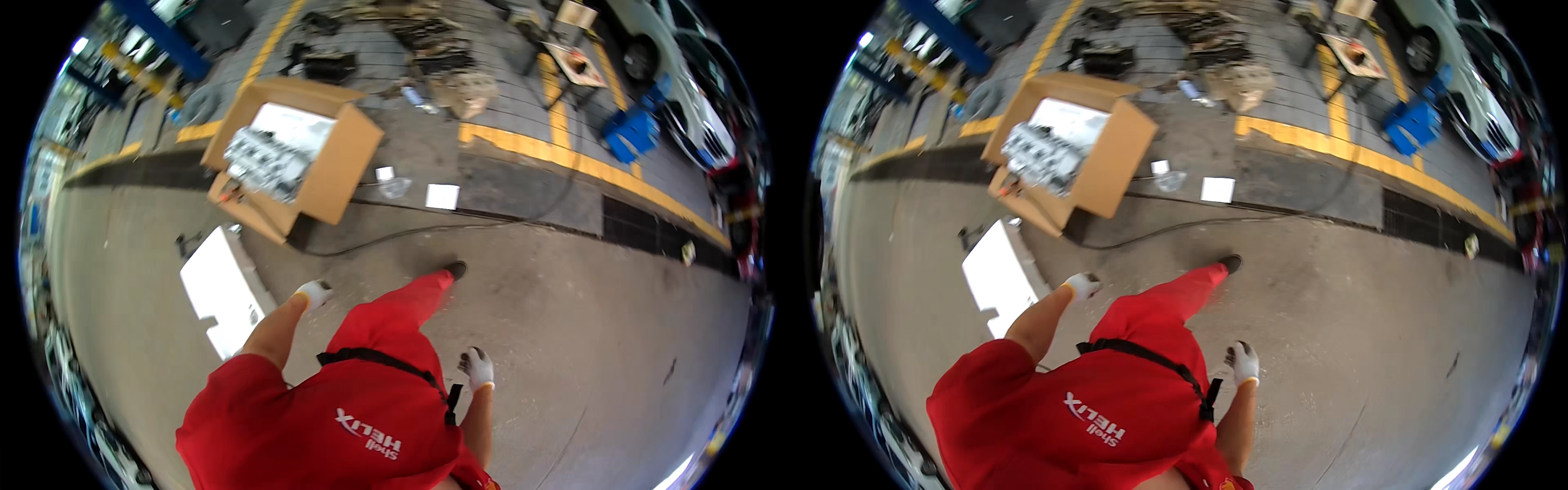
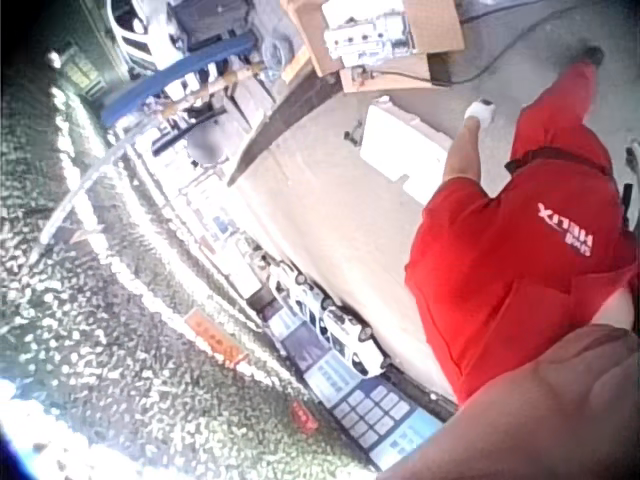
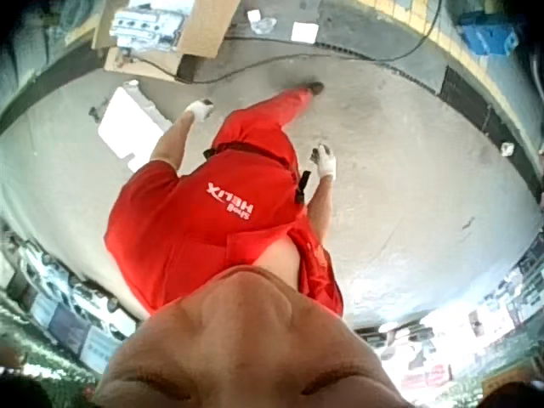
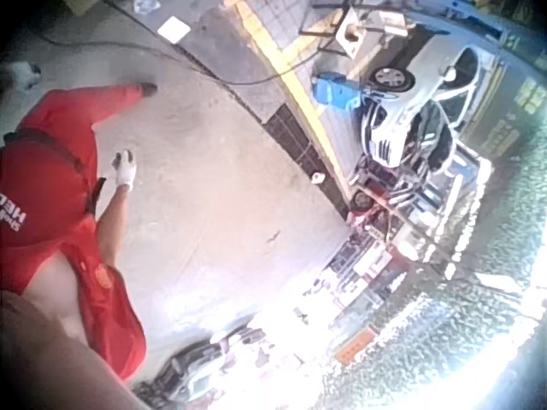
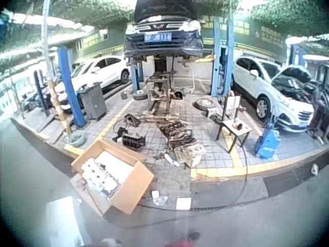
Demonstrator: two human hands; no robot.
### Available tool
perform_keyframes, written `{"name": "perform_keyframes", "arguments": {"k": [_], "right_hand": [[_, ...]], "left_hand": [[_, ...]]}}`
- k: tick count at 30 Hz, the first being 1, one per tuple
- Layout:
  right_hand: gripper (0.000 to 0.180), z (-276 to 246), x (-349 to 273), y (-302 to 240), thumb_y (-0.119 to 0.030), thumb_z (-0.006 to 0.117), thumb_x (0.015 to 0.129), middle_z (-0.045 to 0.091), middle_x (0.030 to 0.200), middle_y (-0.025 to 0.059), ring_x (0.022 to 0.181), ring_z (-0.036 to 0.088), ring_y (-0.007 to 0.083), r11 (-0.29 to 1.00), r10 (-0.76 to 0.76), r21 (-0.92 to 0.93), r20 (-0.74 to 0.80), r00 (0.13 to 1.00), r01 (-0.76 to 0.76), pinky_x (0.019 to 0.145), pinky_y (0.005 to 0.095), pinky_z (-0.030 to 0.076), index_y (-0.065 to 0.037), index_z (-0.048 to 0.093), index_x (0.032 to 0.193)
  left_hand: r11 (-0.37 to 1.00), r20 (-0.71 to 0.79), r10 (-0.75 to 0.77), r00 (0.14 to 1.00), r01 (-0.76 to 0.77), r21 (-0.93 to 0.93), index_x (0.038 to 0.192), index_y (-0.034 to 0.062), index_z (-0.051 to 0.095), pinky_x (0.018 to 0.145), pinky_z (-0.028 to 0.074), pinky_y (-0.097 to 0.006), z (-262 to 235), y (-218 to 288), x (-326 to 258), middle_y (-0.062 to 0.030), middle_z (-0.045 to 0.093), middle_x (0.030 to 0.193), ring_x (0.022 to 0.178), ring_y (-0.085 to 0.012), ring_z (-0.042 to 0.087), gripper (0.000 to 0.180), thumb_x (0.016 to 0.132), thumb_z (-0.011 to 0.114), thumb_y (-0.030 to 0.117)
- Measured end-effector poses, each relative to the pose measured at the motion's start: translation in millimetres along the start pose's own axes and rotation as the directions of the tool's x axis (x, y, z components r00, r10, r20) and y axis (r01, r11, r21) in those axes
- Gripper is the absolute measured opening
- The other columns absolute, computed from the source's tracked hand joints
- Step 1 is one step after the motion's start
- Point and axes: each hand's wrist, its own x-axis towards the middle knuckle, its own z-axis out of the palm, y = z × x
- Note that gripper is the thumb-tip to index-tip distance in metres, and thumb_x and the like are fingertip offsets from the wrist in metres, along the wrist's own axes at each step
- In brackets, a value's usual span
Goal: The person unpacks a new engine block from a cardboard box and places it on a workbench. They then attach a flywheel to the engine and secure it with bolts. The person uses a pneumatic impact wrench to tighten the bolts and then moves to a car to retrieve a tool from the engine bay.
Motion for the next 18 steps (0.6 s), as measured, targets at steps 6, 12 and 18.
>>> {"name": "perform_keyframes", "arguments": {"k": [6,12,18], "right_hand": [[0.037,-77,38,-108,-0.024,0.065,0.106,0.074,0.1,0.0107,0.08,0.07,0.0191,0.98,-0.196,0.007,-0.045,0.979,0.197,0.074,0.0344,0.061,0.0,0.063,0.135],[0.026,-236,30,-121,-0.02,0.063,0.105,0.073,0.093,0.0117,0.073,0.069,0.0235,0.905,0.157,0.417,-0.506,0.848,0.082,0.064,0.0407,0.061,-0.002,0.064,0.124],[0.014,-313,30,-62,-0.019,0.061,0.103,0.071,0.087,0.0128,0.069,0.068,0.028,0.597,0.327,0.73,-0.6,0.73,0.333,0.062,0.0441,0.061,-0.007,0.063,0.111]], "left_hand": [[0.987,0.29,-0.158,0.944,0.151,0.047,0.094,0.0034,0.074,0.059,0.052,-0.042,43,119,121,-0.0101,0.071,0.078,0.065,-0.0251,0.068,0.036,0.096,0.065,0.039],[0.957,0.26,-0.016,0.966,-0.061,0.283,0.123,0.0034,0.075,0.093,0.056,-0.046,65,440,251,-0.0206,0.077,0.118,0.11,-0.0348,0.073,0.054,0.094,0.07,0.048],[0.596,0.261,0.589,0.764,-0.63,0.497,0.132,0.004,0.07,0.108,0.052,-0.045,130,878,317,-0.0188,0.073,0.135,0.127,-0.0384,0.067,0.055,0.097,0.068,0.046]]}}
